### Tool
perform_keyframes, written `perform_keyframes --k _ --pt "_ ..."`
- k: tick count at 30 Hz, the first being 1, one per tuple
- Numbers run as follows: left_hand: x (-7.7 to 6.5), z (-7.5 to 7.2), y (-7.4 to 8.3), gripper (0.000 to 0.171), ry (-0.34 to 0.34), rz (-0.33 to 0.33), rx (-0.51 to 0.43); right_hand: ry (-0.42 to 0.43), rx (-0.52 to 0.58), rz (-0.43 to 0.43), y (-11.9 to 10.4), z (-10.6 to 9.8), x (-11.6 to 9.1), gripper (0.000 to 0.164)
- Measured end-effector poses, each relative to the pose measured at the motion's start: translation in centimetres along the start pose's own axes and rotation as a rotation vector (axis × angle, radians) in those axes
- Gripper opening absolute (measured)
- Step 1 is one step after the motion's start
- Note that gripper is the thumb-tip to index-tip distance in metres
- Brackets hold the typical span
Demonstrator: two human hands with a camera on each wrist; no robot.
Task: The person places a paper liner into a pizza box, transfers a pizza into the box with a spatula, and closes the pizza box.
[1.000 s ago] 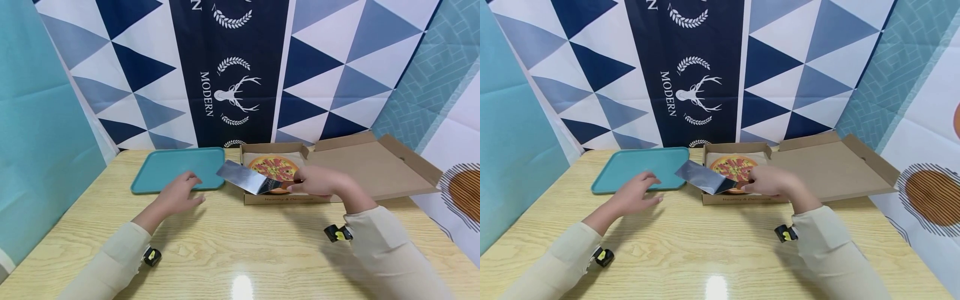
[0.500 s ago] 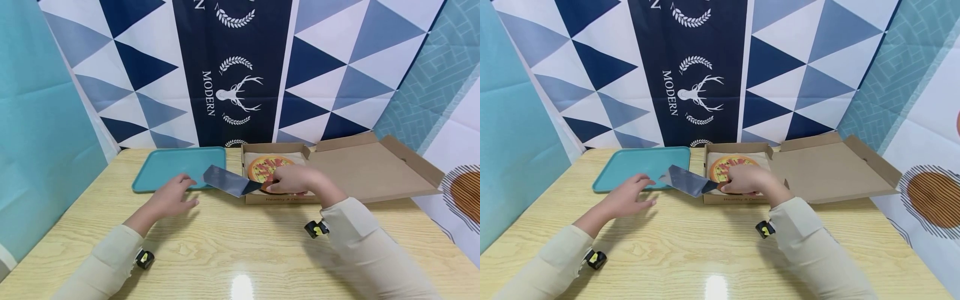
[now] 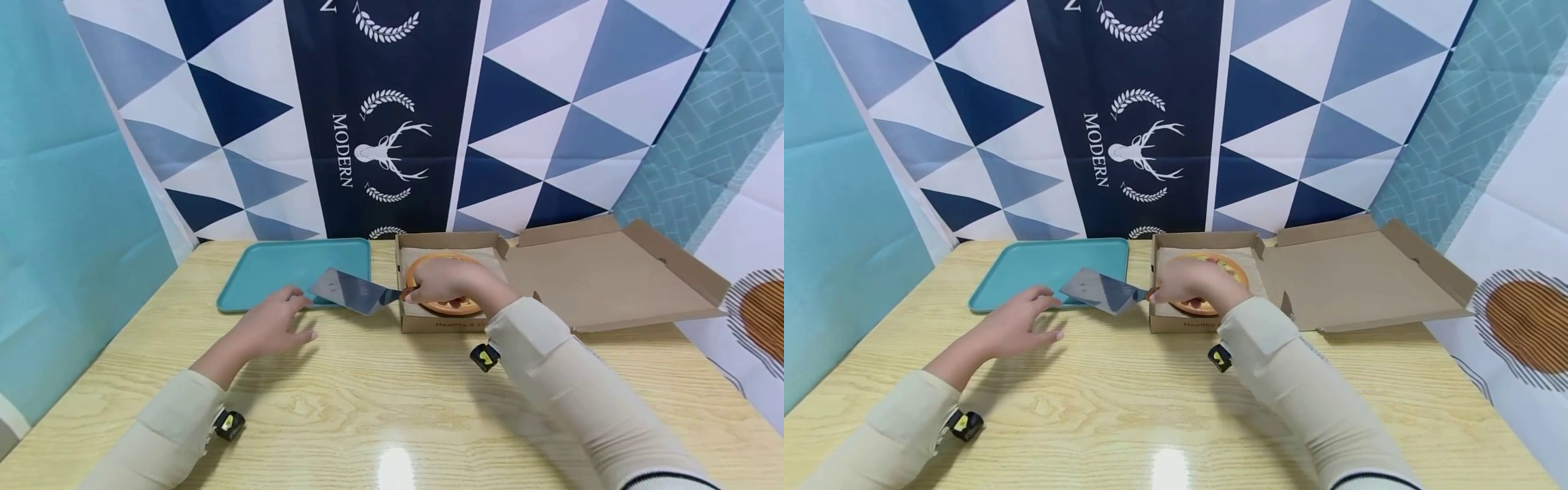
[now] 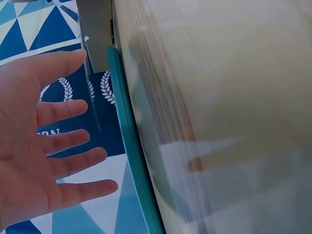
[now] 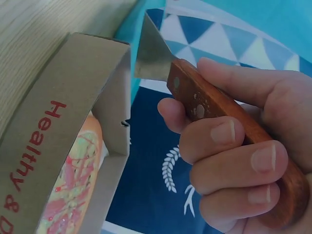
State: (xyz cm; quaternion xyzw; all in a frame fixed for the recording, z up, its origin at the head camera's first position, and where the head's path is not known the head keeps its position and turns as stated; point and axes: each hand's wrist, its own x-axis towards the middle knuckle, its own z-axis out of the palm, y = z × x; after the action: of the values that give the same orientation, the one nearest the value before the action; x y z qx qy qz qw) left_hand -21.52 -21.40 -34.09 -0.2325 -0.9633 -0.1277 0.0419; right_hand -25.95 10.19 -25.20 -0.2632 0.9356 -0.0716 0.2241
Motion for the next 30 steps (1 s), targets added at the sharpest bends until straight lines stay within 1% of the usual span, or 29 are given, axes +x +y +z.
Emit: perform_keyframes --k 3,8,11,15,20,23,27,30 --pt "-0.1 0.0 -0.1 0.052 -0.004 0.001 -0.003 -0.026 0.007 0.013 -0.5 -0.1 1.0 0.032" --pt "-0.3 -0.2 -0.1 0.052 -0.012 0.008 0.002 -0.054 0.007 0.029 -1.6 -0.3 2.5 0.04" --pt "-0.4 -0.2 -0.2 0.051 -0.016 0.005 -0.002 -0.061 -0.042 0.025 -2.5 -0.5 3.4 0.036" --pt "-0.4 -0.3 -0.2 0.051 -0.019 0.01 -0.005 -0.073 -0.071 0.027 -3.6 -0.8 4.6 0.032" --pt "-0.6 -0.3 -0.3 0.049 -0.024 0.013 -0.006 -0.089 -0.017 0.017 -4.6 -1.0 6.3 0.032" --pt "-0.6 -0.4 -0.3 0.05 -0.033 0.006 -0.013 -0.082 -0.021 0.005 -5.1 -0.9 7.1 0.039" --pt "-0.7 -0.4 -0.3 0.051 -0.044 -0.007 -0.023 -0.044 -0.052 0.004 -5.7 -0.5 8.1 0.05" --pt "-0.6 -0.3 -0.4 0.053 -0.048 -0.01 -0.026 -0.03 -0.047 0.012 -6.1 -0.2 8.9 0.053"
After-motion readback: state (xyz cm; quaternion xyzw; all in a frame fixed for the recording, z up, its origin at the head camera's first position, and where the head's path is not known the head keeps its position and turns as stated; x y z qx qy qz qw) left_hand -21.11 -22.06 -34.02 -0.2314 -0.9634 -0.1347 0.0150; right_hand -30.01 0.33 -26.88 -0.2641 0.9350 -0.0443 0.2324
